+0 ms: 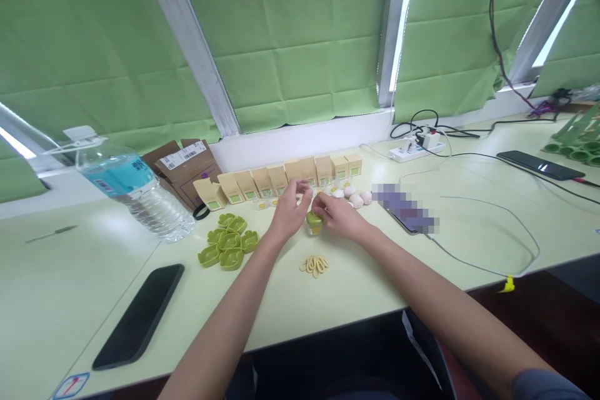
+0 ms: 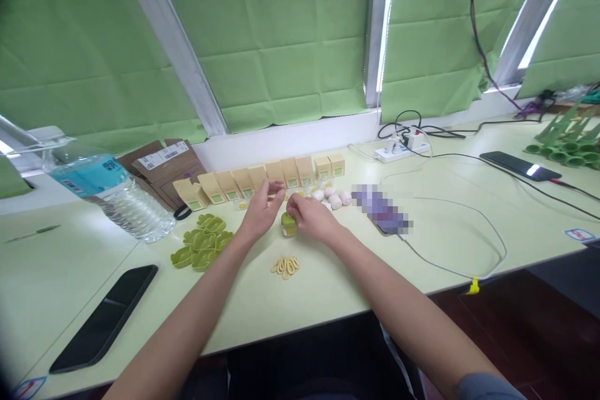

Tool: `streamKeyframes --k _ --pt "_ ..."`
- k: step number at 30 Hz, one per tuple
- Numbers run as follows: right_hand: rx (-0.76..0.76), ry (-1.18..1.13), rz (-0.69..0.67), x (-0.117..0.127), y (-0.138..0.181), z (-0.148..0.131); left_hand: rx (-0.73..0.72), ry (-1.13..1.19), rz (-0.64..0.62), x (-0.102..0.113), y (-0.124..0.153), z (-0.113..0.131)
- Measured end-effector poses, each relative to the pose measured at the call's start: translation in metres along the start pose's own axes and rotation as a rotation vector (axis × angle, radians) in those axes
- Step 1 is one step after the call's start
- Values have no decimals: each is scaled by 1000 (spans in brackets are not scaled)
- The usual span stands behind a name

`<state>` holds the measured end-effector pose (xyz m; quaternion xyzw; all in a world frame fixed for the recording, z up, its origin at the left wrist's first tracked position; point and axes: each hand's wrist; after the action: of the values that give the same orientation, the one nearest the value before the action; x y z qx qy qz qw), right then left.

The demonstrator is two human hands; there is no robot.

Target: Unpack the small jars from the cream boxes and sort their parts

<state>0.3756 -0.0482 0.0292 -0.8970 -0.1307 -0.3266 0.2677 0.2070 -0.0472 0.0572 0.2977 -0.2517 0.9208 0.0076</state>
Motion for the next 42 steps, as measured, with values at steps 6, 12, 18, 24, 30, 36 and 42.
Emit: streamKeyframes --k 6,12,18,24,30,36,42 --pt "-12 -28 40 -2 0 3 133 246 -116 0 35 -18" --pt "-2 -117 86 -6 0 7 86 191 -154 -6 42 -12" --pt "68 -191 146 -7 -1 5 42 104 -134 -9 41 -18" --pt "69 -247 174 -5 1 1 108 177 -103 -8 40 -20" --pt "50 -340 89 -1 4 -5 176 331 -20 -10 37 -28" --pt "52 -204 -7 -6 7 -7 298 421 144 -10 32 -34" --pt "75 -65 -41 -10 7 -5 376 509 180 -12 32 -32"
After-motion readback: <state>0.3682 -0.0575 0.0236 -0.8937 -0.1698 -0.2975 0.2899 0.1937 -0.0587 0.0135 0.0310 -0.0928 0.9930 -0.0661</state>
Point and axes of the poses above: each hand's wrist, its own y-axis away from the middle knuckle, its own x-axis out of the back of the hand, z = x × y, and after that the axes turned 3 degrees about -y, right-handed
